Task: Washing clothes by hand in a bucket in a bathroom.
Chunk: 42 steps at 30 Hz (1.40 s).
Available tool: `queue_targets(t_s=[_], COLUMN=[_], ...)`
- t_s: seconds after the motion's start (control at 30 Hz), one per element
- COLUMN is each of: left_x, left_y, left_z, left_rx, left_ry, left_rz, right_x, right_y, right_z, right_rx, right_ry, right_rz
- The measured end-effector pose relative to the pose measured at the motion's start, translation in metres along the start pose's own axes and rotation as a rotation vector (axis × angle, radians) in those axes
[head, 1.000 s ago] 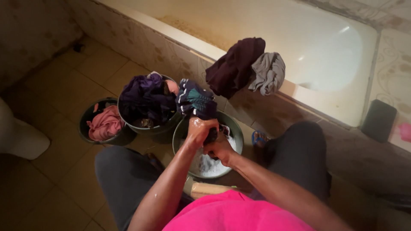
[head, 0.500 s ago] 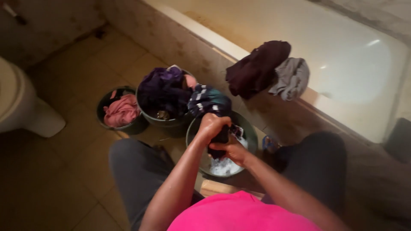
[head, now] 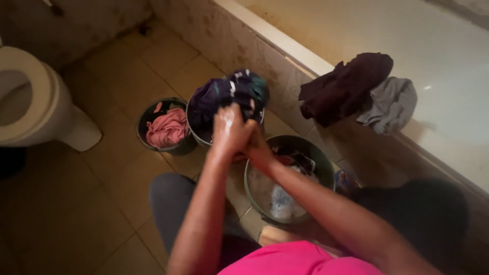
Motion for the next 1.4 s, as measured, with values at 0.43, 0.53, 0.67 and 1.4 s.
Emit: queue_targets(t_s=[0.43, 0.53, 0.67, 1.4], left_x=[0.056, 0.04, 0.019, 0.263], left_y=[-0.039, -0.038, -0.017, 0.082], left_z=[0.134, 0.111, 0.047, 0.052], left_rx=[-0.353, -0.353, -0.103, -0.691], left_ry=[-0.195, -0.208, -0.161, 1.307], left_rz=[0.259, 0.297, -0.06, 0.357], right_x=[-0.051, -0.118, -0.156, -0.131], right_y=[-0.001, 0.032, 0.074, 0.144], right_z=[-0.036, -0.054, -0.054, -0.213], right_rx=[0.296, 0.426, 0.486, 0.666], right_ry=[0.176, 0.14, 0.422, 1.541], right_rz=[0.035, 0.002, -0.062, 0.407])
Point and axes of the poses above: each hand's wrist, its own y-axis away from the middle knuckle, its own x-axis out of the palm, z = x × y, the point moved 4 cm from there along -y, towards the middle knuckle, and after that the axes turned 10 degrees about z, right-handed, at the moved point
